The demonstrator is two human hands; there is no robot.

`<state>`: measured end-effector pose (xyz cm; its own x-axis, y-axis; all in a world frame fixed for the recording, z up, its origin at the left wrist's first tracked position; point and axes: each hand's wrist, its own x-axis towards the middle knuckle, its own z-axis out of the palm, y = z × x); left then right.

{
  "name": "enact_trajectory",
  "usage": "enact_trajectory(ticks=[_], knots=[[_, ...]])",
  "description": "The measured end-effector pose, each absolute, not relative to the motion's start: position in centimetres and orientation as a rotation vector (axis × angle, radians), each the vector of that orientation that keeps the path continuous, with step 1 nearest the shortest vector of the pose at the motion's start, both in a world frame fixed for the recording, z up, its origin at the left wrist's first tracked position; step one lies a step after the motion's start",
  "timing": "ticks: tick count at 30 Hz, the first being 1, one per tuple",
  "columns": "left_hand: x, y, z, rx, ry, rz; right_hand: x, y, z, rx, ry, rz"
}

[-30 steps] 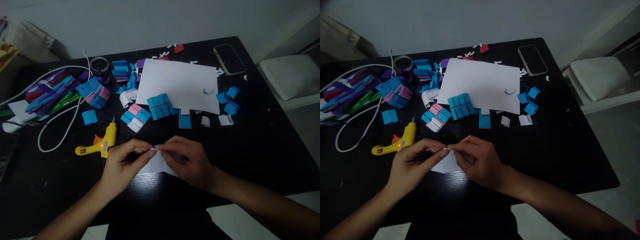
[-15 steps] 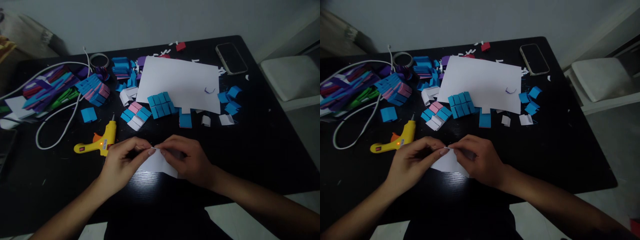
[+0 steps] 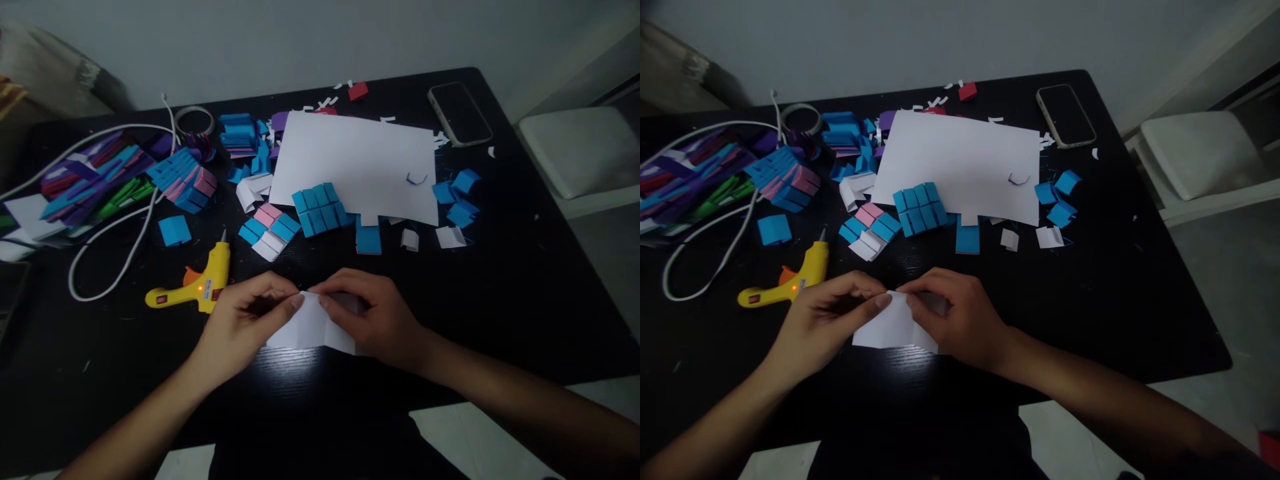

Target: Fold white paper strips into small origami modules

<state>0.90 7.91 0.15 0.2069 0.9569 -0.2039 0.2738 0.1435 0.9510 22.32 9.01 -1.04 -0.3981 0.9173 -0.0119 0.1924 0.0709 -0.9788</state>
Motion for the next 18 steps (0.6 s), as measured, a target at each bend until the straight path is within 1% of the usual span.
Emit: enact_trajectory(ticks=[3,6,12,18], knots=[[0.68,8.21,0.23,1.332,1.272,0.752,22.45,9.26,-0.91,-1.184,-1.639,1.498],[0.62,8.38,0.31,1.349,1.261,0.737,22.55,9.43,-0.77,-1.221,-1.616,1.55],[0.73,7.82,-0.06,1.543,1.317,0.743,22.44,9.38,-0.82,-1.193,-1.647,1.498],[0.47,7.44,-0.47,1.759,1.292,0.725,22.38,9.14,-0.93,-1.176,-1.654,1.529]])
